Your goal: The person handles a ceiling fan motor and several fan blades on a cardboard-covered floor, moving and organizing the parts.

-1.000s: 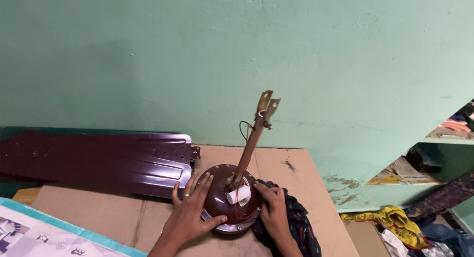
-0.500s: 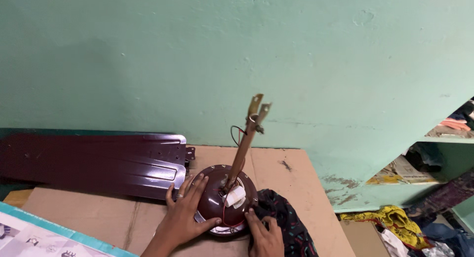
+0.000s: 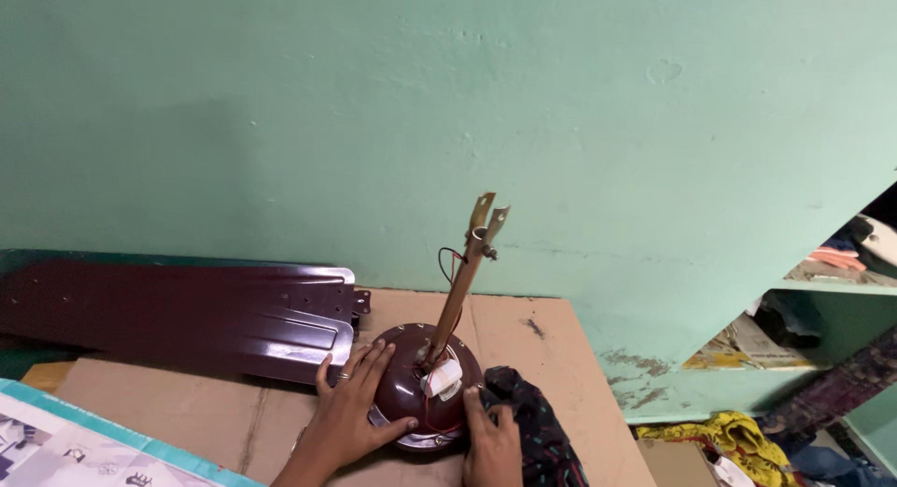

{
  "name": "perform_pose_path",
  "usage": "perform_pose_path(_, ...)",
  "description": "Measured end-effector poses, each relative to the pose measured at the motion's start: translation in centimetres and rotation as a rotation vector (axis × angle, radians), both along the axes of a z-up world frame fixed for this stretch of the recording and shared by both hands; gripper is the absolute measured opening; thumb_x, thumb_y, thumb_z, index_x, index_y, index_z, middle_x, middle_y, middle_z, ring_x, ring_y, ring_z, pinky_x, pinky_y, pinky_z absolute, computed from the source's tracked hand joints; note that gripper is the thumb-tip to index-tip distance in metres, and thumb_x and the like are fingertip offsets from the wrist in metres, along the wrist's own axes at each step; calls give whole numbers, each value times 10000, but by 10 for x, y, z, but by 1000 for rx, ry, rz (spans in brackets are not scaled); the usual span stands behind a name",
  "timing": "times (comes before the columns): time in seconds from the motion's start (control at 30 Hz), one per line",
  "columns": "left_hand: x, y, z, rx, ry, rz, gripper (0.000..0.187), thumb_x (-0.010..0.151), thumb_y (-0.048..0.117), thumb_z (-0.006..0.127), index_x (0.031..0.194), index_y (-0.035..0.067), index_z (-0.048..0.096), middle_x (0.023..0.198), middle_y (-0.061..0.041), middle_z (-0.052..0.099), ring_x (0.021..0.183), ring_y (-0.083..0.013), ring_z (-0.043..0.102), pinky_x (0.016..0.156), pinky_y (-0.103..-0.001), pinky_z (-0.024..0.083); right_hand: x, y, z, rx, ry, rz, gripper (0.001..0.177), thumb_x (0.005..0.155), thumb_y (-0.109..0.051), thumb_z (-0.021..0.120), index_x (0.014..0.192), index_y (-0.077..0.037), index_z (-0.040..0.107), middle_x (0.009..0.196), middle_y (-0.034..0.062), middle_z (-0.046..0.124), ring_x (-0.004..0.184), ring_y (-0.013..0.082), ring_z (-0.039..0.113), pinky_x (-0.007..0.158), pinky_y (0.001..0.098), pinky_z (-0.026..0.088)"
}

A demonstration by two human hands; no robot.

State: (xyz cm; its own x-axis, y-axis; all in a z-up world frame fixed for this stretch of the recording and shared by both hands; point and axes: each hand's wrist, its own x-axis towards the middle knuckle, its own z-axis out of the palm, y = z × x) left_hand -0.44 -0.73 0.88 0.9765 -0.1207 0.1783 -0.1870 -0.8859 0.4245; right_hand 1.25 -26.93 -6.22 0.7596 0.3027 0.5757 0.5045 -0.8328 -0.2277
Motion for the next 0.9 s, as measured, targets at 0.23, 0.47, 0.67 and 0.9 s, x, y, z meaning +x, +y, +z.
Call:
perform_pose_path(0.23, 0, 4, -4, -5, -139, -15, 1193, 683, 803, 711, 1590, 156, 286, 1638, -91, 345, 1506, -231, 232, 1158, -650, 33, 15, -34, -86, -30, -178, 212, 603, 714, -4, 683, 1311, -88, 708, 1275, 123, 728, 844, 272, 592, 753, 368, 517)
perform_pose_path(0.47, 1, 3, 18, 64, 10, 41, 1214, 639, 843, 713, 1581, 177, 336, 1612, -75, 313, 1546, -233, 158, 1199, -612, -4, -30, -94, 41, 577, 81, 214, 521, 892, 42, 605, 1333, -204, 736, 1283, 121, 775, 1182, 273, 697, 1041, 389, 514)
perform_pose_path(0.67, 8, 1, 21, 247, 236, 43, 1167, 725, 803, 672, 1592, 146, 249, 1683, -55, 196, 1592, -251, 7, 1217, -670, -54, -73, -81, 57, -186, 661, -399, 896, 752, -433, 903, 1535, -400, 470, 1634, 106, 306, 1377, 328, 396, 1035, 510, 390)
perform_pose_path(0.9, -60, 9, 74, 262, 310, -137, 1255, 779, 721, 742, 1631, 91, 69, 1692, -253, -59, 1557, -393, -167, 1167, -714, -13, -92, -66, 124, 370, 373, -93, 414, 740, -98, 769, 1150, -154, 750, 950, 130, 754, 851, 216, 737, 807, 337, 589)
